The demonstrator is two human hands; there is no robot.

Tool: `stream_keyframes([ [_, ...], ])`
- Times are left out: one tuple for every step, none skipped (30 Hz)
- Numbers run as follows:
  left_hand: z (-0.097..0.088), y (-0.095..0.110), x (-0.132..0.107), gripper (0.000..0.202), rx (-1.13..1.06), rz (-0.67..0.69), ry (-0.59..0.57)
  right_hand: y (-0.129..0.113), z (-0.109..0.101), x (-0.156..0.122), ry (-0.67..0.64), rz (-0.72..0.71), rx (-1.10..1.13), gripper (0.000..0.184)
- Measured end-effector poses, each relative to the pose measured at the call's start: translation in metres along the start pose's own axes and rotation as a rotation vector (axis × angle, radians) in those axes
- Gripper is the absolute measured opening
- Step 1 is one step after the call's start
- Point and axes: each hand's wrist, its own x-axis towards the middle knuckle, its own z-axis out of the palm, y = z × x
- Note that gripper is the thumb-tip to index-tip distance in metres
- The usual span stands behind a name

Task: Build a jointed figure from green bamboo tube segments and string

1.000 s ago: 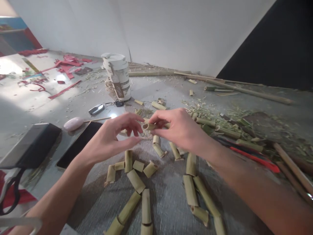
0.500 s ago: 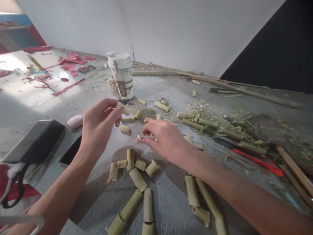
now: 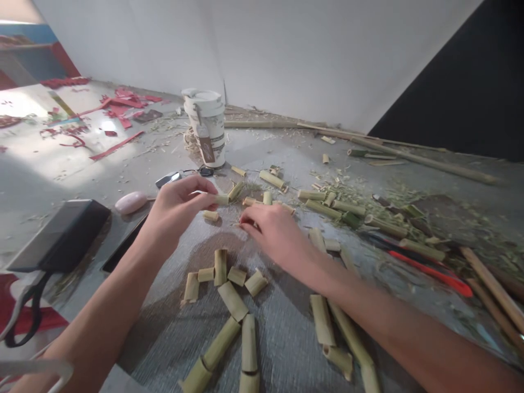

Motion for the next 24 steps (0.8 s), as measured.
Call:
stream_keyframes([
  [0.0,0.0,0.0,0.01,0.018,-0.019,-0.038,0.003,-0.003,-0.001,0.03,0.041,0.089,0.013],
  [0.0,-0.001,0.0,0.012,0.027,-0.032,-0.079,0.005,-0.006,-0.003,0.061,0.084,0.161,0.011],
  [0.0,-0.002,0.0,0.014,0.026,-0.039,-0.119,0.007,-0.009,-0.004,0.087,0.125,0.215,0.011],
  [0.0,-0.003,0.0,0.015,0.024,-0.04,-0.156,0.008,-0.011,-0.005,0.108,0.165,0.256,0.01],
  [0.0,-0.005,0.0,0.015,0.028,-0.038,-0.19,0.009,-0.011,-0.006,0.123,0.197,0.289,0.01],
  [0.0,-0.006,0.0,0.015,0.039,-0.033,-0.222,0.01,-0.012,-0.006,0.133,0.219,0.316,0.009],
  [0.0,-0.007,0.0,0.014,0.054,-0.027,-0.248,0.01,-0.012,-0.006,0.14,0.231,0.338,0.009],
  [0.0,-0.007,0.0,0.014,0.071,-0.022,-0.27,0.01,-0.011,-0.007,0.143,0.237,0.354,0.008],
  [0.001,-0.008,-0.001,0.014,0.085,-0.017,-0.291,0.01,-0.01,-0.007,0.146,0.236,0.369,0.008],
  [0.001,-0.008,-0.001,0.014,0.096,-0.013,-0.31,0.01,-0.01,-0.007,0.148,0.232,0.382,0.007],
  [0.002,-0.008,-0.002,0.014,0.101,-0.008,-0.33,0.01,-0.009,-0.007,0.151,0.226,0.394,0.007],
  [0.002,-0.007,-0.002,0.014,0.103,-0.003,-0.347,0.01,-0.008,-0.007,0.155,0.22,0.402,0.007],
  [0.003,-0.007,-0.003,0.014,0.104,0.002,-0.363,0.01,-0.008,-0.007,0.158,0.215,0.408,0.007],
  [0.003,-0.007,-0.003,0.014,0.105,0.006,-0.378,0.01,-0.008,-0.007,0.16,0.212,0.411,0.007],
  [0.003,-0.007,-0.003,0.014,0.105,0.011,-0.386,0.011,-0.007,-0.007,0.163,0.21,0.414,0.007],
  [0.003,-0.007,-0.004,0.014,0.105,0.015,-0.391,0.011,-0.007,-0.007,0.165,0.208,0.417,0.007],
  [0.002,-0.008,-0.004,0.014,0.106,0.018,-0.392,0.011,-0.007,-0.007,0.167,0.208,0.42,0.008],
  [0.002,-0.008,-0.004,0.014,0.107,0.018,-0.392,0.011,-0.007,-0.007,0.167,0.21,0.424,0.008],
  [0.002,-0.009,-0.003,0.014,0.108,0.015,-0.392,0.011,-0.007,-0.007,0.169,0.212,0.431,0.008],
  [0.002,-0.009,-0.003,0.014,0.111,0.012,-0.393,0.011,-0.006,-0.007,0.17,0.213,0.442,0.008],
  [0.002,-0.01,-0.003,0.013,0.116,0.009,-0.397,0.011,-0.005,-0.007,0.17,0.214,0.458,0.008],
  [0.002,-0.011,-0.003,0.013,0.121,0.006,-0.403,0.011,-0.005,-0.007,0.167,0.215,0.479,0.008],
  [0.002,-0.012,-0.003,0.013,0.126,0.006,-0.412,0.011,-0.004,-0.007,0.164,0.215,0.504,0.008],
  [0.003,-0.013,-0.003,0.013,0.131,0.01,-0.422,0.011,-0.003,-0.007,0.159,0.219,0.528,0.008],
])
